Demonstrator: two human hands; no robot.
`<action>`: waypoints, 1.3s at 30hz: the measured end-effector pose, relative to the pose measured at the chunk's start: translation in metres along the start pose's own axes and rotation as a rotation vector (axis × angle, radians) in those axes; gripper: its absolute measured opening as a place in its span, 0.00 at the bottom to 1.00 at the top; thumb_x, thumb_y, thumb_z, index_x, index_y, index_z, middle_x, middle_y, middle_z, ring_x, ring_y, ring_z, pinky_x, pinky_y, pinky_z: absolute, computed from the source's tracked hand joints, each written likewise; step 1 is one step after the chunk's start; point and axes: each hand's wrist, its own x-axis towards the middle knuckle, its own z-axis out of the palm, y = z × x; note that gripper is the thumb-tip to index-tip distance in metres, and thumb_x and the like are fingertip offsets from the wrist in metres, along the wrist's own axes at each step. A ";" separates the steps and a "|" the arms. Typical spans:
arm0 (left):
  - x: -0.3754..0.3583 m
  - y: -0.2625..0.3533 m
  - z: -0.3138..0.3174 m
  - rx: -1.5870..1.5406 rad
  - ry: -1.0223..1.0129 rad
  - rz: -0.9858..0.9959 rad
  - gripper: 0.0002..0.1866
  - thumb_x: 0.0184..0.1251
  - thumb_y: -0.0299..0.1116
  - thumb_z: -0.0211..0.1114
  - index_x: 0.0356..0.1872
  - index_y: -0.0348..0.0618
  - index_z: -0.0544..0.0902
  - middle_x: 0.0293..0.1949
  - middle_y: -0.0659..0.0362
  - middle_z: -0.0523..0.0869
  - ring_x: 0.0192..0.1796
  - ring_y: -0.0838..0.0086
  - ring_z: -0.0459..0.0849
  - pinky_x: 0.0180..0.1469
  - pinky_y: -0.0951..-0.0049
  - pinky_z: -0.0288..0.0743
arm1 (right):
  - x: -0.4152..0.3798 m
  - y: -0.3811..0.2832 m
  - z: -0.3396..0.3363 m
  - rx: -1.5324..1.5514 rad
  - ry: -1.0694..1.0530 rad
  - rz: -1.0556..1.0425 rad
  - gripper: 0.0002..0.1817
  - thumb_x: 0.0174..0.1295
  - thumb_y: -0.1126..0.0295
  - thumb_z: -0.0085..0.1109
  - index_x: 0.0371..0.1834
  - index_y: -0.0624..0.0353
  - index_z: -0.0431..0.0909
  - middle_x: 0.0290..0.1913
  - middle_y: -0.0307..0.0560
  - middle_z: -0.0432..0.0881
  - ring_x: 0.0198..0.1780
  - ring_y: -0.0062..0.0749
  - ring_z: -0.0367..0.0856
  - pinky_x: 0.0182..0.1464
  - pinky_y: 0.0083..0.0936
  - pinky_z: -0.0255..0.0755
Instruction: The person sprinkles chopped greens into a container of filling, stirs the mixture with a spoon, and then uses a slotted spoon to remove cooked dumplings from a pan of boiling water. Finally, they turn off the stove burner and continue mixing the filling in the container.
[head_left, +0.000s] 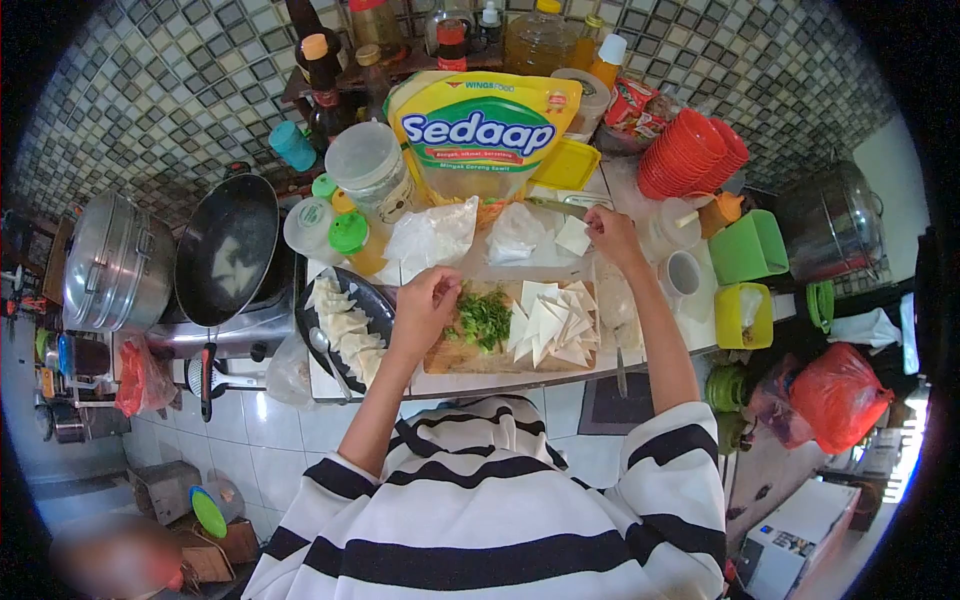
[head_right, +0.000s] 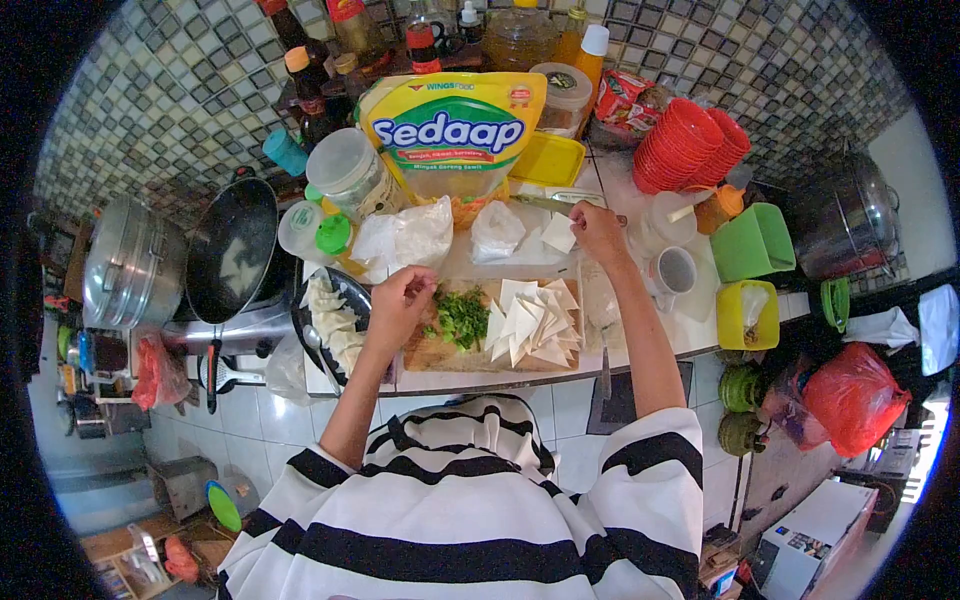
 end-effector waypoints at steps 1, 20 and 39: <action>0.001 0.000 0.001 -0.001 -0.006 0.001 0.08 0.53 0.23 0.60 0.35 0.38 0.78 0.29 0.55 0.81 0.29 0.72 0.80 0.32 0.76 0.73 | -0.001 0.004 0.005 0.000 0.002 0.005 0.11 0.46 0.77 0.60 0.34 0.61 0.74 0.30 0.51 0.79 0.33 0.39 0.80 0.36 0.30 0.73; 0.020 0.023 0.013 0.397 -0.023 0.306 0.16 0.54 0.19 0.54 0.45 0.39 0.76 0.46 0.49 0.79 0.49 0.57 0.77 0.48 0.67 0.73 | -0.176 -0.151 -0.019 0.446 0.233 0.146 0.12 0.57 0.74 0.54 0.44 0.61 0.74 0.36 0.44 0.78 0.31 0.22 0.75 0.33 0.20 0.70; -0.064 0.001 -0.013 0.309 -0.086 0.138 0.19 0.47 0.24 0.66 0.44 0.35 0.76 0.36 0.52 0.78 0.33 0.66 0.79 0.34 0.72 0.74 | -0.167 -0.186 0.053 0.058 0.114 -0.053 0.33 0.46 0.76 0.61 0.59 0.61 0.63 0.53 0.60 0.69 0.54 0.47 0.70 0.55 0.34 0.66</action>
